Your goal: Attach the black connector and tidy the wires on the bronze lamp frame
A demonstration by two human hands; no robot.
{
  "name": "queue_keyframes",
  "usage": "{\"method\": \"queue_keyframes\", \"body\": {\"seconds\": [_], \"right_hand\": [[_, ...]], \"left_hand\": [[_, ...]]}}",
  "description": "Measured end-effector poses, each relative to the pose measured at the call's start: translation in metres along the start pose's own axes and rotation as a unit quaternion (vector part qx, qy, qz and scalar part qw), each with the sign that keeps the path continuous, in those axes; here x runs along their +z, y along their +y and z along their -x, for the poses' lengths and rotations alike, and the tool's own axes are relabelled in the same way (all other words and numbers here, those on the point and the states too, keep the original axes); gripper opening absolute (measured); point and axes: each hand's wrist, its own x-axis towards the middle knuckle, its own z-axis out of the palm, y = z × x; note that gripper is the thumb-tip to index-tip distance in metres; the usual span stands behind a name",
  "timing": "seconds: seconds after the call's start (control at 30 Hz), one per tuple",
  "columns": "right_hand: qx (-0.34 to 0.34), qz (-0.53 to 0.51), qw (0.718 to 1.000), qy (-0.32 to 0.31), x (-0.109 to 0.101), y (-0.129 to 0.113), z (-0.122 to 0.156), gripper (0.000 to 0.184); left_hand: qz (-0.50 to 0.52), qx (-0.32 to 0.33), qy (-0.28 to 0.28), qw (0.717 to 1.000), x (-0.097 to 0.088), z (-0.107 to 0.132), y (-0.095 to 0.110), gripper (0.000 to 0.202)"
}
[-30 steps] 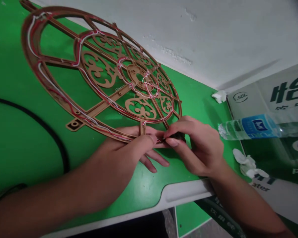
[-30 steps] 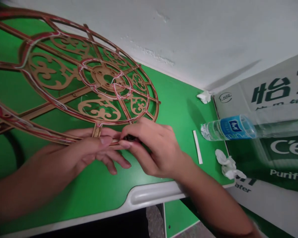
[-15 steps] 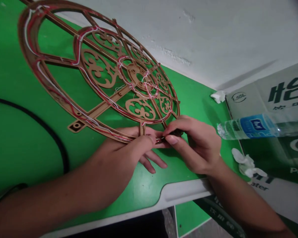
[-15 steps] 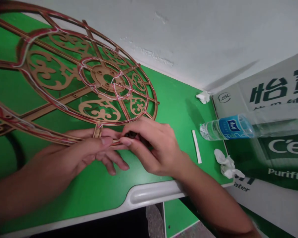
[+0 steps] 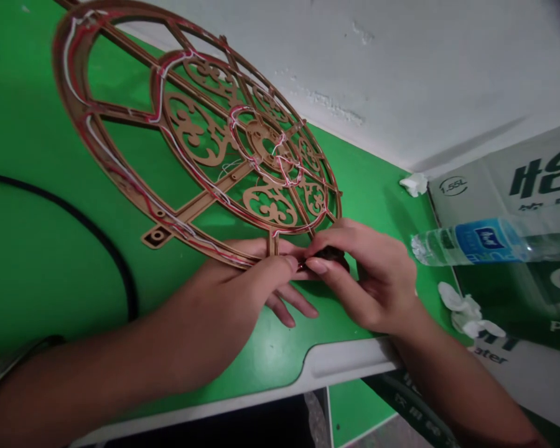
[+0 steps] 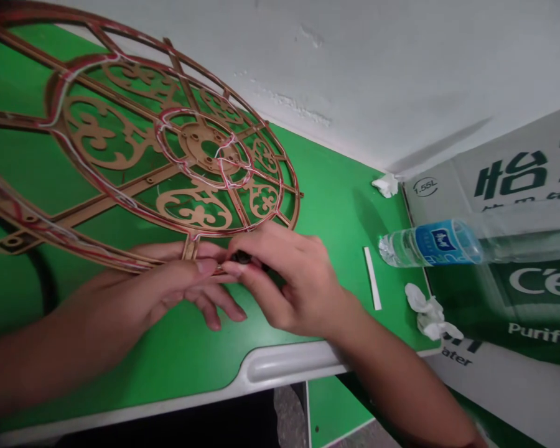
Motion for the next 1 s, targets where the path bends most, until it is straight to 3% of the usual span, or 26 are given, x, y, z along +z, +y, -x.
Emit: {"method": "queue_keyframes", "body": {"seconds": [0.2, 0.33, 0.53, 0.8, 0.9, 1.0], "right_hand": [[-0.003, -0.029, 0.999, 0.022, 0.001, 0.002, 0.001, 0.005], [-0.006, -0.011, 1.0, 0.01, 0.002, 0.001, -0.001, 0.006], [0.002, -0.011, 1.0, 0.018, 0.002, 0.001, -0.001, 0.006], [0.092, -0.113, 0.986, 0.084, -0.016, -0.015, 0.006, 0.007], [0.099, -0.139, 0.983, 0.071, -0.019, -0.016, 0.008, 0.012], [0.088, -0.13, 0.987, 0.028, -0.018, -0.015, 0.007, 0.019]], "left_hand": [[-0.001, -0.044, 0.018, 0.999, -0.001, 0.002, 0.003, 0.021], [0.011, -0.039, 0.006, 0.999, -0.003, 0.001, 0.003, 0.02], [0.025, -0.059, 0.01, 0.998, -0.006, 0.002, 0.0, 0.035], [0.004, -0.061, 0.01, 0.998, -0.009, 0.006, 0.008, 0.037], [-0.018, -0.061, 0.021, 0.998, -0.007, 0.007, 0.009, 0.042], [0.004, -0.062, -0.007, 0.998, -0.009, 0.004, 0.007, 0.044]]}}
